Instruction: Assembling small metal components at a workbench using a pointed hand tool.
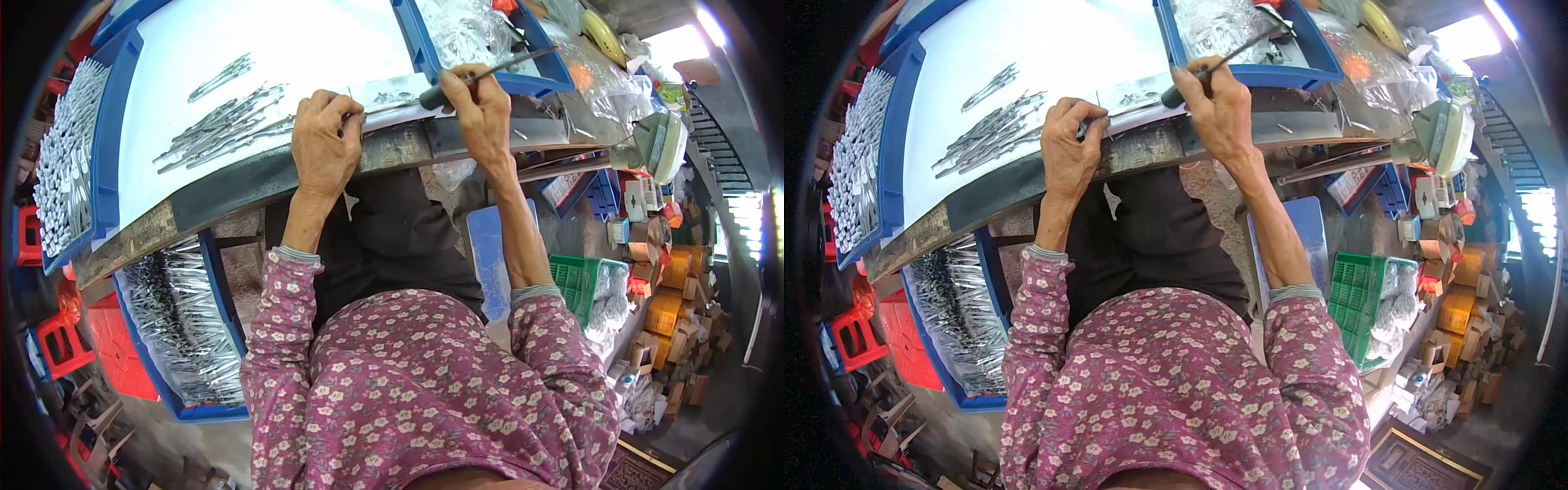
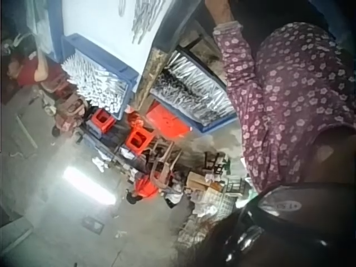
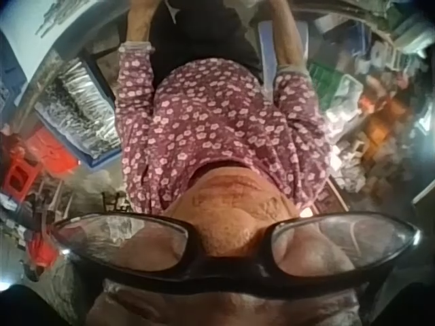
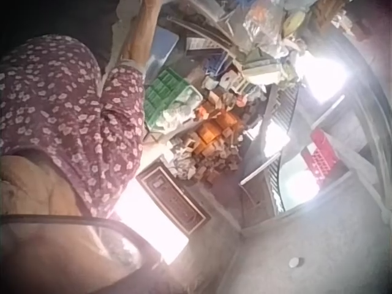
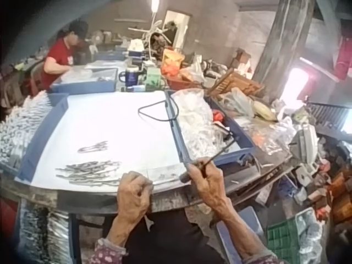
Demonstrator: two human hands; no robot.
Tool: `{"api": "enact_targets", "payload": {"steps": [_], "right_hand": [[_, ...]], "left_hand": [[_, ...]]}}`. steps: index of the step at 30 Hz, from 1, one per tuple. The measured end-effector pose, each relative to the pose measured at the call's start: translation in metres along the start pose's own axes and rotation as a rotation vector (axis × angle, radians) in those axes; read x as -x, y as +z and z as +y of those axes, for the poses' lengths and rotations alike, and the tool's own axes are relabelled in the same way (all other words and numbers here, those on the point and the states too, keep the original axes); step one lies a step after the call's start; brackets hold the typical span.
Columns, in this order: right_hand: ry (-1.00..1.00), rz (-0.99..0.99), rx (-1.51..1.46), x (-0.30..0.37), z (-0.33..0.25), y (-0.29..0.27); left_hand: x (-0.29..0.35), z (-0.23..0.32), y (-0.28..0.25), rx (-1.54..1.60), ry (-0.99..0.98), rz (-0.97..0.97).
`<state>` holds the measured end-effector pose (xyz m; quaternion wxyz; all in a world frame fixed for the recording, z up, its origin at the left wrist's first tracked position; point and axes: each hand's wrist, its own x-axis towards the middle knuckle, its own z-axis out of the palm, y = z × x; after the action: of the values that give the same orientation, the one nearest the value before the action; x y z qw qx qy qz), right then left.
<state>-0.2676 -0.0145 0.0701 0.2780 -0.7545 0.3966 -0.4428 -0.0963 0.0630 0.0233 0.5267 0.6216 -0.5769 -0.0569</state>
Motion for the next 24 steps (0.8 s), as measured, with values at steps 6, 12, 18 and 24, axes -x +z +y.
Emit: {"api": "enact_targets", "payload": {"steps": [6, 12, 18, 24], "right_hand": [[0.077, 0.064, 0.012, 0.01, 0.013, -0.031], [-0.083, 0.08, 0.41, -0.022, 0.003, -0.056], [-0.158, -0.117, 0.606, -0.07, 0.036, -0.048], [-0.054, -0.24, 0.788, -0.092, 0.05, -0.033]], "left_hand": [[-0.006, 0.007, -0.003, -0.092, 0.042, -0.065], [-0.011, 0.011, 0.011, -0.219, 0.223, -0.103], [-0.009, 0.008, 0.014, -0.179, 0.222, -0.074], [-0.01, 0.016, 0.003, -0.049, 0.158, -0.026]]}}
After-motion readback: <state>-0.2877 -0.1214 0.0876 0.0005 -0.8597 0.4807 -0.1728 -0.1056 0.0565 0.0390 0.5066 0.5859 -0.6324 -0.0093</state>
